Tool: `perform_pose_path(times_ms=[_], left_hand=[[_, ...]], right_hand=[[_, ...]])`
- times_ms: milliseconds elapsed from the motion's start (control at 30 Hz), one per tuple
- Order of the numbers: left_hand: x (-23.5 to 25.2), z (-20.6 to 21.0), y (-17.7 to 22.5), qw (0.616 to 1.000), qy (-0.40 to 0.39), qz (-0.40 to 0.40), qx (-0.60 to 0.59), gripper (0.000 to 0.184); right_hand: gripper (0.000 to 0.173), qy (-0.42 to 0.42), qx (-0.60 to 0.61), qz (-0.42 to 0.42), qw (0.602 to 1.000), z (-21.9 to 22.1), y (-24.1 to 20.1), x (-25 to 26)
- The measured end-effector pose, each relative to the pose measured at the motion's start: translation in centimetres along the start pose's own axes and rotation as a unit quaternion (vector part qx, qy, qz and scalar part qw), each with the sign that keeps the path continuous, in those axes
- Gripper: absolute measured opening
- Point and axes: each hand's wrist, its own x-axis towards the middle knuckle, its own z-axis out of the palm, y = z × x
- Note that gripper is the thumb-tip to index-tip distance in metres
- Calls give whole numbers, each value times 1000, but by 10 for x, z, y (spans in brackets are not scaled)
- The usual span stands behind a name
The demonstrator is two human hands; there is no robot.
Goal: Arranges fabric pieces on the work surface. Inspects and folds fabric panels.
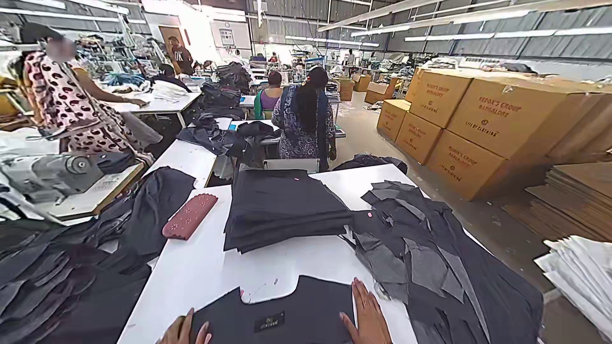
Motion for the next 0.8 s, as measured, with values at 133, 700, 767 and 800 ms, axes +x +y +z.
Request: perform_pose_path(times_ms=[133,700,767,800], left_hand=[[6,-35,22,995,-88,-25,-33,39],[-134,-88,245,745,-126,451,-474,86],[-142,-68,282,677,-179,541,-465,47],[-147,-60,297,654,-194,572,-455,39]], right_hand=[[89,12,88,72,993,-12,-46,-16],[23,-90,505,-185,838,-212,-115,-148],[21,-51,453,-321,830,-239,-113,-165],[21,11,416,-374,829,-255,-113,-176]])
